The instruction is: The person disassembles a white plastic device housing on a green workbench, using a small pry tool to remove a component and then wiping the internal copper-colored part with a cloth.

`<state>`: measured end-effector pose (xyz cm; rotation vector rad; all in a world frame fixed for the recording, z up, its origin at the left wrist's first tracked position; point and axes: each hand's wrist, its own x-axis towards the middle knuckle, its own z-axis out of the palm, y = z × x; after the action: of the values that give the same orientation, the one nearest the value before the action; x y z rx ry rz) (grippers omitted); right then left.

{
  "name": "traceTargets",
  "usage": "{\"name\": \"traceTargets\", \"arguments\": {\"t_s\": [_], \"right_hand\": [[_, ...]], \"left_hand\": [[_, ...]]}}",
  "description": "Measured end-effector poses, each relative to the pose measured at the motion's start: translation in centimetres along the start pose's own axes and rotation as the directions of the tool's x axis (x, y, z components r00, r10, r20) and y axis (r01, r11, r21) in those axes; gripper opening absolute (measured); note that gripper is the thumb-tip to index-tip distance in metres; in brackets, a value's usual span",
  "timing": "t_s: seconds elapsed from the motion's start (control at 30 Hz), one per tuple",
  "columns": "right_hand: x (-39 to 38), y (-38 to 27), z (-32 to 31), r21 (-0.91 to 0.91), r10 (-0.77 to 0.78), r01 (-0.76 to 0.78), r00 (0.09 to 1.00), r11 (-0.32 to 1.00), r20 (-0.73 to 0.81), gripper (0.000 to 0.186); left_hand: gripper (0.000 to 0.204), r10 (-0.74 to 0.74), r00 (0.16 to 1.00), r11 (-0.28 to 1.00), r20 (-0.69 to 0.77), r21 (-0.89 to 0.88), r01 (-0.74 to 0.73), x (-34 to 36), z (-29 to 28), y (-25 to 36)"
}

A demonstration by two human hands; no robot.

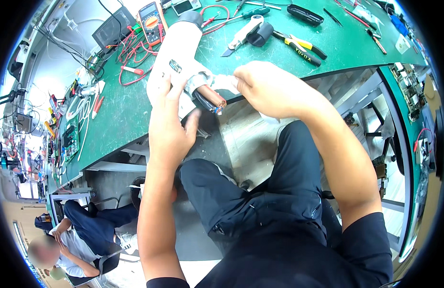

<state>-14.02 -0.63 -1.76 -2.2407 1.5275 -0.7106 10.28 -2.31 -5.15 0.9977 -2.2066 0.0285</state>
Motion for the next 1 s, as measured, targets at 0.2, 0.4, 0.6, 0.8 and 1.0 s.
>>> {"name": "traceTargets", "arguments": {"t_s": [0.2,0.4,0.6,0.8,1.0], "right_hand": [[-0.4,-0.5,1.6,0.175,0.12,-0.113,0.992,0.978,-0.03,0.032],[0.1,0.5,2.4,0.216,0.107,-0.1,0.994,0.971,-0.021,0.032],[0.1,0.5,2.2,0.203,0.097,-0.088,0.995,0.975,-0.034,0.03],[-1.5,0.9,0.2,0.138,0.065,-0.06,0.997,0.989,-0.032,0.03],[-0.2,1.5,-0.3,0.284,0.124,-0.147,0.987,0.947,0.098,0.033]], "left_hand": [[0.055,0.092,0.993,0.953,0.078,0.284,-0.11,1.8,0.1,0.5],[0.058,0.248,0.936,0.834,0.248,0.438,-0.337,3.8,-0.9,0.3],[0.055,0.232,0.93,0.818,0.285,0.461,-0.346,3.7,-0.7,-0.7],[0.044,0.245,0.963,0.903,0.111,0.335,-0.268,2.4,-0.2,-1.3],[0.041,0.262,0.943,0.871,0.206,0.369,-0.323,3.1,-0.9,-0.8]]}}
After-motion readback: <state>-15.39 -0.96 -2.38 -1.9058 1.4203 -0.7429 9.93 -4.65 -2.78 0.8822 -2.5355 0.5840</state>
